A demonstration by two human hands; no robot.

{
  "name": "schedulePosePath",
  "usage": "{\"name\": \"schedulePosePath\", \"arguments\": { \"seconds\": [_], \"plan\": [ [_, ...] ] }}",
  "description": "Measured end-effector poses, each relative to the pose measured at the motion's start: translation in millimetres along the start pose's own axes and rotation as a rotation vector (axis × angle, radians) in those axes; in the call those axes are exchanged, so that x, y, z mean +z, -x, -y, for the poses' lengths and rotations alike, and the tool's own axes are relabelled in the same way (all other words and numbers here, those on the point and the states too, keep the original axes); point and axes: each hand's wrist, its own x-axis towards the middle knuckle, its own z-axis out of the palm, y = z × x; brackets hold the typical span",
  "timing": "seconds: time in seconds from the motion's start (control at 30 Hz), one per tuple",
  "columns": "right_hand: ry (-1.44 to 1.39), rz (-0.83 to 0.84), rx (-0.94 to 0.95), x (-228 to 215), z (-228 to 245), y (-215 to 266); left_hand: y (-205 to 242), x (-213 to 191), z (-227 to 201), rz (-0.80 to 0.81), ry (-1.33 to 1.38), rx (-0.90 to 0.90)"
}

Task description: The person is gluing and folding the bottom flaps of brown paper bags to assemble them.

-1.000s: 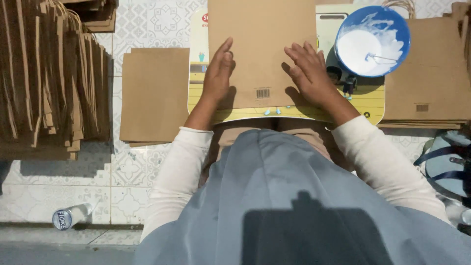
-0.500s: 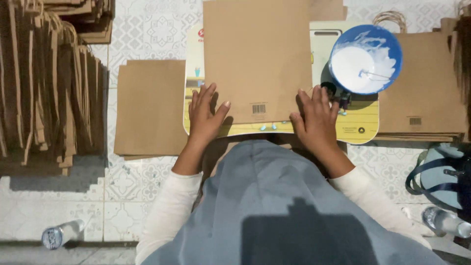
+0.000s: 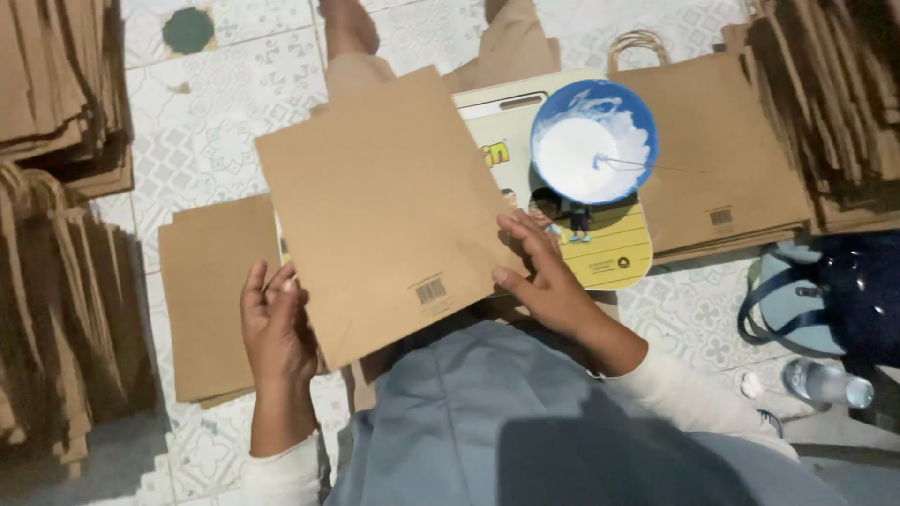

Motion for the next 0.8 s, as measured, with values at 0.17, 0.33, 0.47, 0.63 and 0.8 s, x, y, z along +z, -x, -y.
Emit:
{"name": "schedulePosePath", "arguments": {
  "seconds": [0.17,0.33,0.47,0.63,0.8],
  "plan": [
    [-0.144,-0.004,-0.059,4.0,21.6,6.2,9.0,-6.7,0.0,0.048,-0.161,-0.13],
    [-0.202,-0.022,-0.116,-5.3,42.7,10.9,45.0,13.0,-42.1,0.063,-0.294,-0.055],
    [-0.248,-0.035,-0.191,-24.0,74.8,19.7,67.9,15.2,-66.8,0.101,-0.399,0.26],
    [-0.269,-0.133,-0.344,-61.1,107.0,31.0,77.7,51.9,-87.9,0.263,-0.428,0.59],
    [-0.217,-0.486,-0.377,-116.5,93.9,43.5,74.5,92.4,-39.3,0.312,-0.387,0.477]
  ]
}}
